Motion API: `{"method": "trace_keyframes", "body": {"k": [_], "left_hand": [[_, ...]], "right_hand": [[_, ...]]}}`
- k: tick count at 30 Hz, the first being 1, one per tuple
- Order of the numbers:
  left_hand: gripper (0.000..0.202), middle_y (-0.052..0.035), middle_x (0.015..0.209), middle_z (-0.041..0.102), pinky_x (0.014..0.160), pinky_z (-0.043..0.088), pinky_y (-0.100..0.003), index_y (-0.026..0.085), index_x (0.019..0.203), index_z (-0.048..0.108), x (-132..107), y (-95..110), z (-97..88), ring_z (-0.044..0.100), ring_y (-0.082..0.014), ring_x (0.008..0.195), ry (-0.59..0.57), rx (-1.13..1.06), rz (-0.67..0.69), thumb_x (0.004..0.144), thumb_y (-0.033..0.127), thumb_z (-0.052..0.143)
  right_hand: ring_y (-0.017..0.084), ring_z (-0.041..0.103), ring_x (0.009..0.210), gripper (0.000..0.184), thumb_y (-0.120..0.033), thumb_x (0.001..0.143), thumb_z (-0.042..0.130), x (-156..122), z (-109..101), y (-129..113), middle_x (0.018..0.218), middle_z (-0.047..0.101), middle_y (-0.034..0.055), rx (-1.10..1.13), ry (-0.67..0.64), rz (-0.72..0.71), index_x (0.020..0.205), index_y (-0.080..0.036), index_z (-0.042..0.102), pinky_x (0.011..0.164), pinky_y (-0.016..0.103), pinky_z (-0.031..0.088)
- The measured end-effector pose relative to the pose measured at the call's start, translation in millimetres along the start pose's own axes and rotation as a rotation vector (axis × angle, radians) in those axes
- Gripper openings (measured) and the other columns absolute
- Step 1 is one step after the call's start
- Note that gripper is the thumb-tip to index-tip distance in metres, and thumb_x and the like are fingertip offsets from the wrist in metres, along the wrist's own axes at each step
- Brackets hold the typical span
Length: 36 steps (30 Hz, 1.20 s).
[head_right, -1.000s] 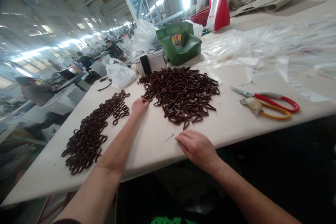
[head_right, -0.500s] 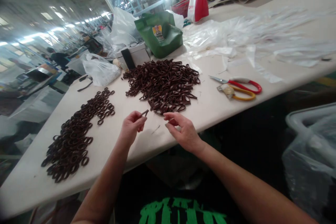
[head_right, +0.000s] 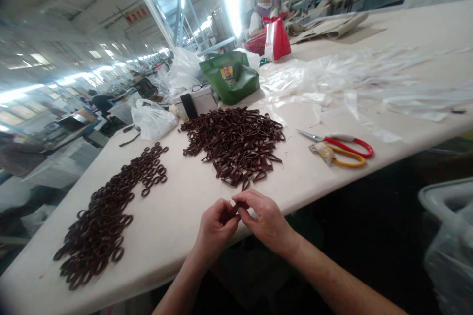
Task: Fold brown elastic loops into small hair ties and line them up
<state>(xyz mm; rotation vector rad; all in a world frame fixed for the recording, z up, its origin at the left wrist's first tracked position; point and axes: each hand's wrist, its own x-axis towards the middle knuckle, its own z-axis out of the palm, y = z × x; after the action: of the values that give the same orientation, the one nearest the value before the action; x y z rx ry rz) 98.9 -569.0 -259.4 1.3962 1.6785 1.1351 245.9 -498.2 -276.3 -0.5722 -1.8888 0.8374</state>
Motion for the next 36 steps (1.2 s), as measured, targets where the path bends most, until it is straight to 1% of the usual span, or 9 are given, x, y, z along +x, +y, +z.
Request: {"method": "trace_keyframes", "body": {"k": [6,11,15,19,22,25,28,31,36], "left_hand": [[0.007,0.0043,0.059,0.049,0.048,0.034,-0.021,0.018,0.076,0.055,-14,17,-3.5,0.044,-0.0088,0.050,-0.176,-0.226,-0.139,0.077,0.023,0.060],[0.017,0.0075,0.047,0.042,0.040,0.025,-0.019,0.019,0.066,0.054,-7,11,-11.0,0.033,-0.0061,0.040,-0.062,-0.296,-0.244,0.069,0.030,0.066],[0.016,0.0052,0.054,0.049,0.045,0.030,-0.020,0.017,0.069,0.059,-1,8,-19.5,0.038,-0.0072,0.045,0.008,-0.317,-0.239,0.068,0.031,0.066],[0.012,0.0005,0.068,0.056,0.060,0.039,-0.022,0.016,0.069,0.062,-4,8,-19.7,0.049,-0.0111,0.063,0.059,-0.306,-0.093,0.072,0.026,0.068],[0.011,-0.0015,0.075,0.060,0.067,0.043,-0.024,0.016,0.073,0.064,-9,5,-15.1,0.053,-0.0136,0.072,0.044,-0.353,-0.027,0.077,0.026,0.069],[0.012,-0.0014,0.074,0.061,0.066,0.043,-0.024,0.016,0.077,0.065,-14,1,-10.0,0.053,-0.0133,0.069,0.036,-0.332,-0.023,0.081,0.028,0.068],[0.011,-0.0016,0.073,0.063,0.064,0.044,-0.024,0.017,0.080,0.065,-21,0,-4.4,0.055,-0.0131,0.067,0.061,-0.155,0.032,0.085,0.026,0.063],[0.009,-0.0003,0.070,0.064,0.062,0.044,-0.022,0.018,0.079,0.064,-25,-1,3.0,0.058,-0.0120,0.063,0.125,0.110,0.186,0.086,0.020,0.058],[0.008,0.0031,0.062,0.060,0.056,0.042,-0.020,0.019,0.077,0.059,-22,-8,12.1,0.055,-0.0102,0.054,0.308,0.365,0.346,0.084,0.017,0.056]], "right_hand": [[0.015,0.064,0.073,0.023,-0.010,0.083,0.052,-1,-1,-3,0.082,0.066,0.0020,0.019,-0.010,0.106,0.097,-0.020,0.066,0.069,0.026,0.055],[0.012,0.057,0.063,0.010,-0.014,0.080,0.054,0,-11,-9,0.070,0.060,-0.0016,0.305,-0.237,0.352,0.084,-0.019,0.062,0.057,0.022,0.047],[0.012,0.057,0.072,0.011,-0.012,0.080,0.056,3,-21,-17,0.082,0.060,0.0007,0.460,-0.423,0.303,0.087,-0.018,0.063,0.064,0.022,0.048],[0.014,0.061,0.088,0.012,-0.009,0.084,0.058,4,-17,-19,0.096,0.060,0.0037,0.365,-0.337,0.100,0.086,-0.019,0.064,0.079,0.026,0.051],[0.013,0.060,0.082,0.016,-0.005,0.082,0.056,1,-10,-16,0.092,0.059,0.0025,0.253,-0.266,-0.014,0.087,-0.020,0.062,0.073,0.024,0.051],[0.013,0.057,0.074,0.017,-0.004,0.081,0.052,-3,-7,-13,0.084,0.057,0.0011,0.102,-0.210,-0.058,0.085,-0.020,0.056,0.065,0.023,0.047],[0.013,0.054,0.067,0.014,-0.007,0.080,0.050,-7,-5,-11,0.074,0.053,-0.0006,-0.080,-0.142,-0.053,0.081,-0.020,0.052,0.061,0.024,0.043],[0.012,0.050,0.058,0.012,-0.009,0.077,0.050,-11,-2,-11,0.067,0.051,-0.0023,-0.215,-0.086,0.029,0.078,-0.020,0.049,0.055,0.024,0.039],[0.015,0.057,0.064,0.015,-0.010,0.079,0.047,-13,4,-15,0.072,0.060,0.0006,-0.339,-0.097,0.127,0.084,-0.019,0.058,0.061,0.026,0.040]]}}
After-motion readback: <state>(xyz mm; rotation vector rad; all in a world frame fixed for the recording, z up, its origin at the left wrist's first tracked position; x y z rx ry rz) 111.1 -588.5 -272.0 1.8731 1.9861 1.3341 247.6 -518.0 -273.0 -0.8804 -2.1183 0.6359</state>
